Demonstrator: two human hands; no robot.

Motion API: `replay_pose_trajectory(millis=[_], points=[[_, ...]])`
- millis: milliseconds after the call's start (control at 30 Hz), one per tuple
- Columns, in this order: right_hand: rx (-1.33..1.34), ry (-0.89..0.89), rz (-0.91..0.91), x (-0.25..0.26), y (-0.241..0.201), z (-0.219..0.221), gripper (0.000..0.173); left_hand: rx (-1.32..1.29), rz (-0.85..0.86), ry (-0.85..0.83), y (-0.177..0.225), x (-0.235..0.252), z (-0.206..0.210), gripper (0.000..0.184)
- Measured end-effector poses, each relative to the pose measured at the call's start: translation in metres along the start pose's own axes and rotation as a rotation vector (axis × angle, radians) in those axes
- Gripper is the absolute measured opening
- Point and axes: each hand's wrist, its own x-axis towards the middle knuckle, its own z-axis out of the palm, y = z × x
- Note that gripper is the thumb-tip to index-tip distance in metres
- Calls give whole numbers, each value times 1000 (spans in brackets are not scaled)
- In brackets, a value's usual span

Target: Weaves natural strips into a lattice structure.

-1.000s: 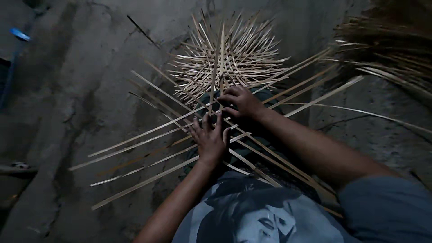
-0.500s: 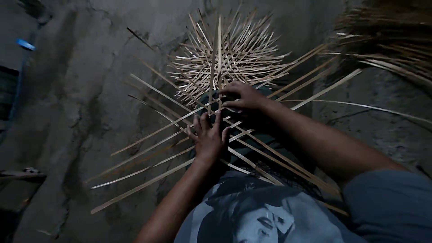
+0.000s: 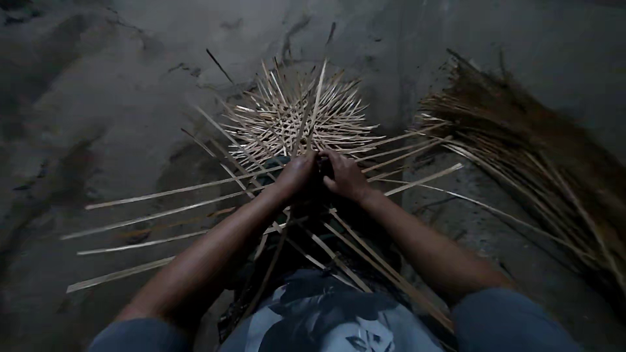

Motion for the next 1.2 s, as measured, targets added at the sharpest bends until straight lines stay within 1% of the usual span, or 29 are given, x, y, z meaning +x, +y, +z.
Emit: replay_pose_trajectory(millis=[67,167,233,367,400,467,533,567,600,667,733,767,800,867,933,967,1033,1067,1100,1133,1167,1200], points=[[17,-18,7,0,3,-2,65,-17,-26,-36,1,1,2,46],[29,-41,-24,2,3,-2,65,-1,-82,-45,1,-1,2,49],[50,-131,-24,4,-3,-7,63,2,-116,-53,2,-9,2,53],[55,-314,-16,10,-10,-17,62,61,-127,-70,1,-11,4,53],[57,-348,-9,11,-9,-23,63,81,-114,-71,4,-8,4,52],[45,-342,-36,9,-2,-43,60,100,-68,-72,7,4,7,57],[97,-274,-87,1,13,-77,54,81,-75,-102,5,13,10,66],[136,-221,-83,-8,22,-100,51,50,-108,-124,4,16,10,70],[177,-155,-50,-19,33,-125,48,9,-138,-135,0,18,12,72],[235,36,64,-48,66,-173,39,-82,-168,-118,-12,20,20,71],[184,201,267,-84,108,-212,31,-132,-193,-109,-14,21,22,66],[101,238,397,-104,133,-224,28,-143,-200,-100,-12,21,22,64],[11,225,525,-125,158,-230,26,-143,-204,-91,-13,21,23,62],[-119,86,738,-163,195,-222,23,-166,-204,-88,-15,22,23,61],[-178,-65,880,-190,212,-200,30,-212,-207,-93,-18,21,19,66],[-221,-114,914,-200,214,-190,36,-244,-210,-87,-20,22,18,71],[-308,-113,892,-216,218,-176,42,-300,-240,-78,-23,22,15,85],[-313,-82,865,-221,218,-173,39,-321,-262,-76,-24,21,14,91],[-300,-61,843,-222,215,-173,30,-335,-280,-80,-26,21,13,92],[-280,-50,832,-219,207,-176,24,-343,-286,-79,-29,21,13,89],[-276,-20,803,-216,201,-183,23,-351,-288,-80,-32,23,11,88],[-284,49,767,-213,201,-191,23,-357,-287,-89,-34,25,10,91]])
